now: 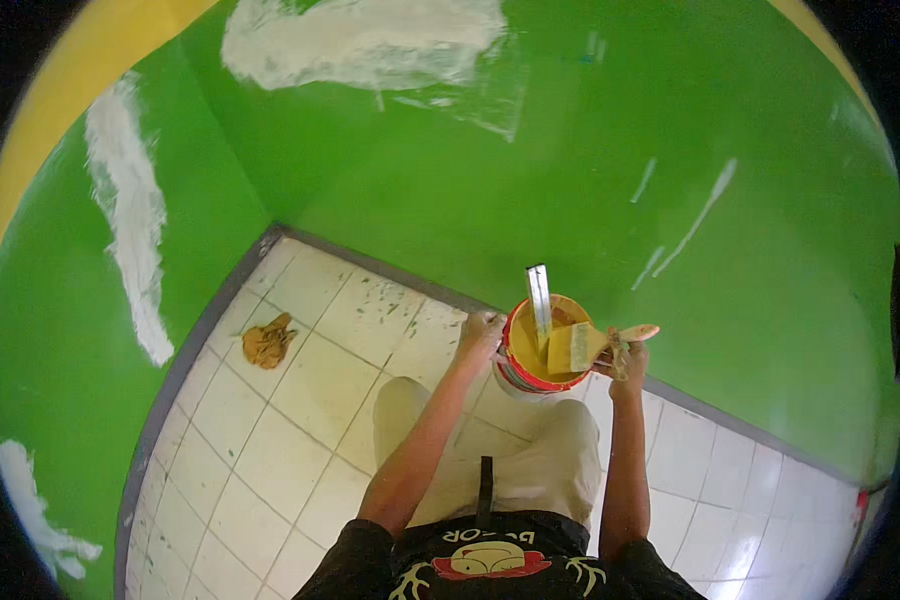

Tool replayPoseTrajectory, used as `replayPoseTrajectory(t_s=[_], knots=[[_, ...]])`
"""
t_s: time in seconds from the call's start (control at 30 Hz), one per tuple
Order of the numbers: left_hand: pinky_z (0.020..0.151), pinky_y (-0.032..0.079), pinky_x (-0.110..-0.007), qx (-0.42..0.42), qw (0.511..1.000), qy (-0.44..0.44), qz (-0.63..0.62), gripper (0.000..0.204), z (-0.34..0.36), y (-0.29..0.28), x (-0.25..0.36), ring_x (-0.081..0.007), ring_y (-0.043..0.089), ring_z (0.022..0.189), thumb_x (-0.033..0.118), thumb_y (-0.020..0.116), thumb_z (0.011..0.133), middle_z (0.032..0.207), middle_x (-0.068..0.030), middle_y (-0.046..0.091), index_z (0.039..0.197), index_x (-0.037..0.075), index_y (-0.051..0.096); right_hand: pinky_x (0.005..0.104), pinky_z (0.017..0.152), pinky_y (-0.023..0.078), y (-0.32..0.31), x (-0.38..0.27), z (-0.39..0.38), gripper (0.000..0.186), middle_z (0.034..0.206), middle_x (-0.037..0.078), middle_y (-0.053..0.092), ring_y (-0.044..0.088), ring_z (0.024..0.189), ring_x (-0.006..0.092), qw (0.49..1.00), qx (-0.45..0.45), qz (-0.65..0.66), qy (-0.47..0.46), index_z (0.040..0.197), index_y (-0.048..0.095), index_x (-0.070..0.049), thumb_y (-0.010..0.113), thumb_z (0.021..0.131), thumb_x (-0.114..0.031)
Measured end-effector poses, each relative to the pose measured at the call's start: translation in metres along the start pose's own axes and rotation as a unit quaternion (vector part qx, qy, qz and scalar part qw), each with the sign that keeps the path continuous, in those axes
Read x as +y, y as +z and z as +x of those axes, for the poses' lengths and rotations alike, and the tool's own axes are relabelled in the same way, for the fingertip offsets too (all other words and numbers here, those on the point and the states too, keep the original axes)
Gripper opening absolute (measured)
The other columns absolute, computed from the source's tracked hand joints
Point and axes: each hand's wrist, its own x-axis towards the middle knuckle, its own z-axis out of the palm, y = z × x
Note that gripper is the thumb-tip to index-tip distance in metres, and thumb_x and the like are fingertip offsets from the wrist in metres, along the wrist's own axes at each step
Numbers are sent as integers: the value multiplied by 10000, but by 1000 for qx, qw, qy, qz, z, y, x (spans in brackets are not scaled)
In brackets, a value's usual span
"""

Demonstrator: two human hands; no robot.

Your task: Painting a green and yellow wall with yellow paint using a brush.

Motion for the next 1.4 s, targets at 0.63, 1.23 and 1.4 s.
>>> replayPoseTrajectory(t_s=[0.63, 1.23, 1.4], knots=[[451, 594, -362, 131, 990, 4, 56, 333, 76, -227, -71, -224, 652, 553, 277, 612, 853, 668, -102, 616, 819, -52, 645, 301, 389, 518, 233, 147, -5, 258, 767, 61, 602, 610, 589, 152, 998, -9, -45, 42, 978, 606, -19, 692, 851, -227], [557, 611, -376, 120, 985, -34, 121, 309, 151, -320, -116, -200, 669, 672, 235, 599, 836, 811, -105, 667, 994, -18, 678, 308, 468, 568, 323, 219, -10, 291, 799, 123, 649, 646, 635, 179, 998, -8, 23, 63, 984, 581, 3, 672, 886, -256], [480, 561, -339, 164, 983, -3, 83, 273, 145, -325, -127, -202, 640, 503, 256, 578, 835, 641, -134, 655, 886, 25, 713, 327, 488, 564, 335, 209, -13, 291, 773, 119, 651, 644, 622, 186, 996, -8, -33, 80, 964, 608, -6, 688, 870, -270]])
